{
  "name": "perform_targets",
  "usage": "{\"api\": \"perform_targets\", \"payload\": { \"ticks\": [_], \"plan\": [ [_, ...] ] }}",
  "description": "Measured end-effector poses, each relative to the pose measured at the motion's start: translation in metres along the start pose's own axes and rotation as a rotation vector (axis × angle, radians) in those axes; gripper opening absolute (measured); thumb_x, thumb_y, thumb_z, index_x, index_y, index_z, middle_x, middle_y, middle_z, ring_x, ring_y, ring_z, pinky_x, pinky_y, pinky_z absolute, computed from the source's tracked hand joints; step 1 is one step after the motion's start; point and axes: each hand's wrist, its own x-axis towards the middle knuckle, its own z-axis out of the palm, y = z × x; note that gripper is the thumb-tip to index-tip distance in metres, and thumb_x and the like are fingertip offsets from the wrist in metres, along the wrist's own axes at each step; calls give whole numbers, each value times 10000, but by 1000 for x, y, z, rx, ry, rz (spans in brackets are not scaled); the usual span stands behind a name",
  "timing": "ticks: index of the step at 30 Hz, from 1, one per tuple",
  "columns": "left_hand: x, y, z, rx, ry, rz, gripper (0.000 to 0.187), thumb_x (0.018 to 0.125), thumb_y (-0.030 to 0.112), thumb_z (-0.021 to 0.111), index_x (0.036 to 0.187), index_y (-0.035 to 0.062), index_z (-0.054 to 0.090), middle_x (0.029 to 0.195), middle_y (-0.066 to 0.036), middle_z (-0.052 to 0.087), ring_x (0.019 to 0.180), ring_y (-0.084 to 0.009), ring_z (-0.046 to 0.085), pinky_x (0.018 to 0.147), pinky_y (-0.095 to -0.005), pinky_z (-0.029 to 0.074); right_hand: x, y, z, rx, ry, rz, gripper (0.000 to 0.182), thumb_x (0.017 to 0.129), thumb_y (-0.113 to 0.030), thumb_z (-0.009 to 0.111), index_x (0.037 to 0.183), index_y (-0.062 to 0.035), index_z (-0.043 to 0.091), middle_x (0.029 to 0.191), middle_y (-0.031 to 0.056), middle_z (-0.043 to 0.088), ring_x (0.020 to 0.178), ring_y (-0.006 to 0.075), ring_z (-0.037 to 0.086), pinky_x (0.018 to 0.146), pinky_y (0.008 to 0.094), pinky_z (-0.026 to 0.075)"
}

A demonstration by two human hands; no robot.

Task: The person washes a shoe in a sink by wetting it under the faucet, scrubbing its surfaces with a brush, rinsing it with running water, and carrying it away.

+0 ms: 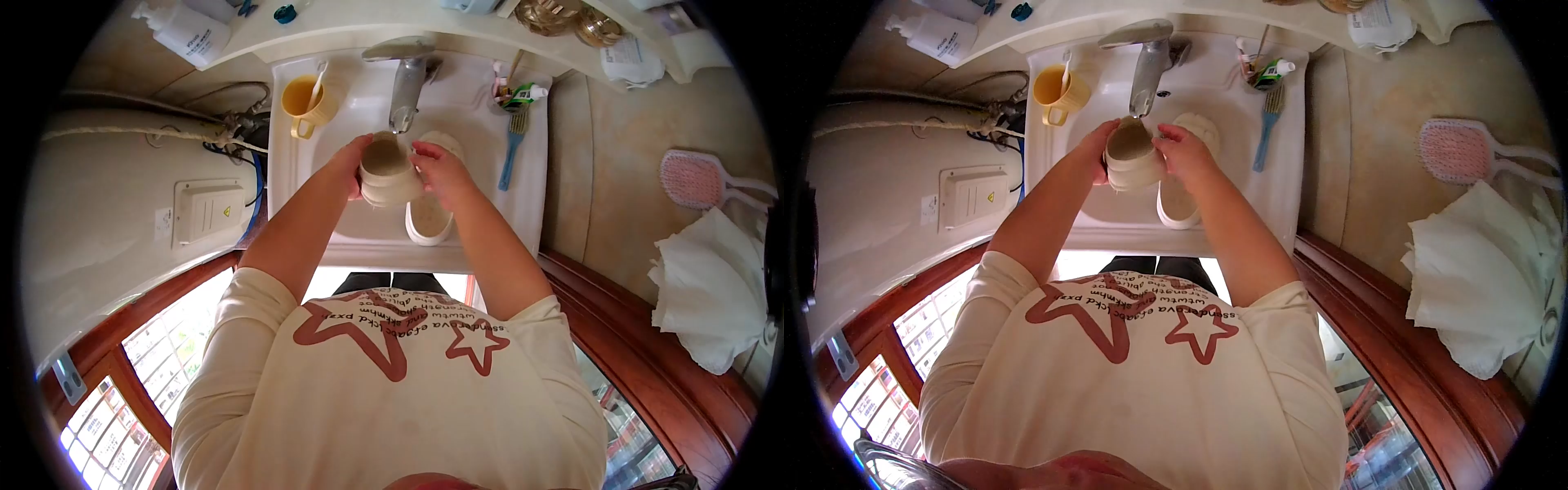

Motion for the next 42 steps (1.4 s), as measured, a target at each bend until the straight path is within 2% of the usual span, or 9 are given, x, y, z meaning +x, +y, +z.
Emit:
{"api": "perform_targets", "payload": {
  "ticks": [2, 7, 15, 21, 23, 26, 34, 39, 42],
  "plan": [
    [1, 4, 5, -5, 32, 13, 468, 971, 517, 478, 1240, 155, 601, 1231, -88, 634, 1100, -285, 643, 927, -506, 533, -13, -17, 3, 90, -31, 201, 583, 898, -311, 669, 1415, -124, 475, 1148, 44, 650, 979, 215, 632, 754, 386, 555],
    [3, -1, 22, -58, 33, 58, 550, 964, 595, 405, 1252, 165, 593, 1222, -80, 628, 1102, -295, 636, 917, -512, 530, -18, -32, -3, 134, -23, 156, 633, 894, -387, 660, 1425, -128, 432, 1172, 39, 628, 996, 202, 618, 713, 411, 547],
    [3, 5, 33, 942, 326, 3, 871, 860, 786, 235, 1303, 84, 498, 1049, -145, 602, 843, -314, 649, 774, -557, 516, -3, -32, -34, -42, 73, 61, 597, 884, -405, 670, 1379, -131, 478, 1154, 44, 618, 927, 182, 626, 647, 345, 522],
    [15, 14, 31, 1054, 501, 252, 905, 899, 769, 217, 1215, -16, 537, 837, -165, 630, 622, -289, 625, 568, -475, 526, -11, -37, -26, -242, 52, -61, 616, 862, -397, 710, 1352, -91, 497, 1216, 92, 613, 947, 201, 643, 727, 381, 539],
    [19, 11, 30, 1053, 563, 305, 868, 915, 745, 240, 1160, -26, 554, 798, -161, 625, 628, -288, 629, 550, -458, 528, -11, -26, -27, -846, 149, -377, 661, 825, -357, 761, 1349, -60, 487, 1252, 153, 601, 1013, 289, 644, 835, 390, 536],
    [27, 15, 27, 1061, 605, 356, 807, 930, 708, 300, 1084, -33, 579, 768, -155, 623, 629, -287, 634, 535, -446, 533, -22, -31, -26, -1008, 137, -639, 659, 763, -289, 817, 1293, -39, 516, 1240, 188, 595, 1064, 364, 619, 921, 385, 503],
    [16, 8, 50, 416, 560, 161, 617, 872, 637, 506, 1076, 67, 622, 877, -70, 659, 755, -247, 657, 636, -499, 543, -17, -31, -27, -937, 34, -583, 529, 705, -209, 837, 1116, -11, 570, 1151, 168, 605, 1038, 347, 611, 882, 406, 506],
    [42, 5, 13, 132, 199, 110, 453, 896, 520, 566, 1157, 155, 629, 1083, -51, 680, 973, -292, 674, 876, -485, 557, -42, -42, -13, -1066, -137, -445, 522, 690, -198, 839, 1102, -19, 574, 1189, 166, 583, 1085, 357, 585, 901, 402, 501],
    [-11, -7, 21, 155, 90, 30, 425, 899, 433, 611, 1201, 134, 604, 1118, -77, 674, 1026, -298, 668, 926, -469, 537, -49, -22, -13, -1058, -198, -636, 540, 677, -208, 846, 1113, -32, 579, 1239, 168, 560, 1130, 369, 558, 935, 400, 492]
  ]
}}
